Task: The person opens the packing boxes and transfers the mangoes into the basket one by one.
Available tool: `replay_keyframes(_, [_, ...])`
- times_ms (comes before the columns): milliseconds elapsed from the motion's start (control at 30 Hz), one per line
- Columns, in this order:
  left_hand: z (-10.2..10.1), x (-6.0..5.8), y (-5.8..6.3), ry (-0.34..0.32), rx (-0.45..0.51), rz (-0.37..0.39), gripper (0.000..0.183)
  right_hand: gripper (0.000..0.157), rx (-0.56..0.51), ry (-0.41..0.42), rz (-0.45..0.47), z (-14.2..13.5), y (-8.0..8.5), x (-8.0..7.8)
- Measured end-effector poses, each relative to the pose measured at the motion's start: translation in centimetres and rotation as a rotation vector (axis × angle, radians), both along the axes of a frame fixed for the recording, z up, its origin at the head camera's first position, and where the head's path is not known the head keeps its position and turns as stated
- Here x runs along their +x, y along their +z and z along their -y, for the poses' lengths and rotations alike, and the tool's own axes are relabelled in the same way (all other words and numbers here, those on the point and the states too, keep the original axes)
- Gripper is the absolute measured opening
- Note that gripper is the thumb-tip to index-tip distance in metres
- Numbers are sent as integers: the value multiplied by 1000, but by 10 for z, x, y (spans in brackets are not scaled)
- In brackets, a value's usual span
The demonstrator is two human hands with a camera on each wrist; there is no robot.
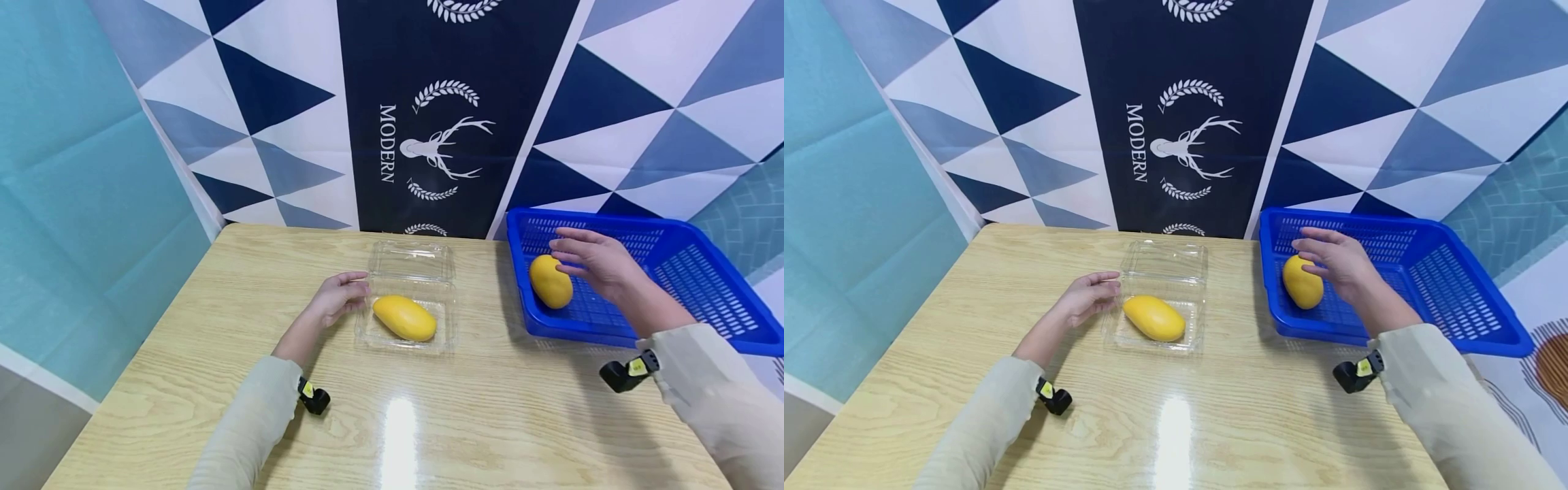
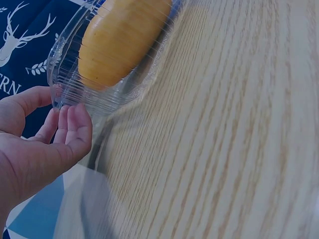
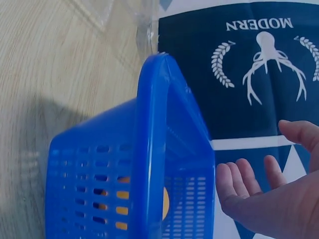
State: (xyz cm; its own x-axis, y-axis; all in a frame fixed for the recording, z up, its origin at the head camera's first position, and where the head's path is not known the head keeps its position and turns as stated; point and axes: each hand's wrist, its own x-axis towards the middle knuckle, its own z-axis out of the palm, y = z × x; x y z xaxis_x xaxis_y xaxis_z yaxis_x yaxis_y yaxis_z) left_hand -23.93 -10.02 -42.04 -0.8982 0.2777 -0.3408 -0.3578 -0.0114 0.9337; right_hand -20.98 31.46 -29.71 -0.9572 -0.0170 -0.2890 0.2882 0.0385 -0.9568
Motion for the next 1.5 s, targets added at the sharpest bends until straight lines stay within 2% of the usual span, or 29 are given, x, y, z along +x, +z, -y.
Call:
replay_keyframes(167, [-1, 9, 14, -10, 1, -6, 54, 38, 31, 22, -1, 8, 3, 1])
replay_keyframes(267, [-1, 10, 16, -12, -1, -9, 54, 36, 50, 43, -6, 14, 4, 2])
replay_keyframes(533, [1, -2, -4, -5, 7, -5, 54, 38, 6, 83, 8, 29, 6, 2])
replay_keyframes(633, [1, -3, -7, 10, 10, -4, 53, 42, 18, 86, 9, 35, 6, 3])
replay_keyframes(833, [0, -2, -8, 27, -1, -16, 51, 43, 36, 116, -17, 45, 5, 4])
replay_keyframes(1100, [0, 1, -3, 13, 10, -18, 53, 43, 179, 161, -17, 61, 2, 3])
replay_keyframes(1367, [0, -1, -7, 20, 2, -20, 51, 32, 178, 201, -34, 69, -1, 4])
replay_keyframes(1500, [-1, -1, -7, 26, 0, -21, 51, 32, 178, 220, -41, 71, -3, 5])
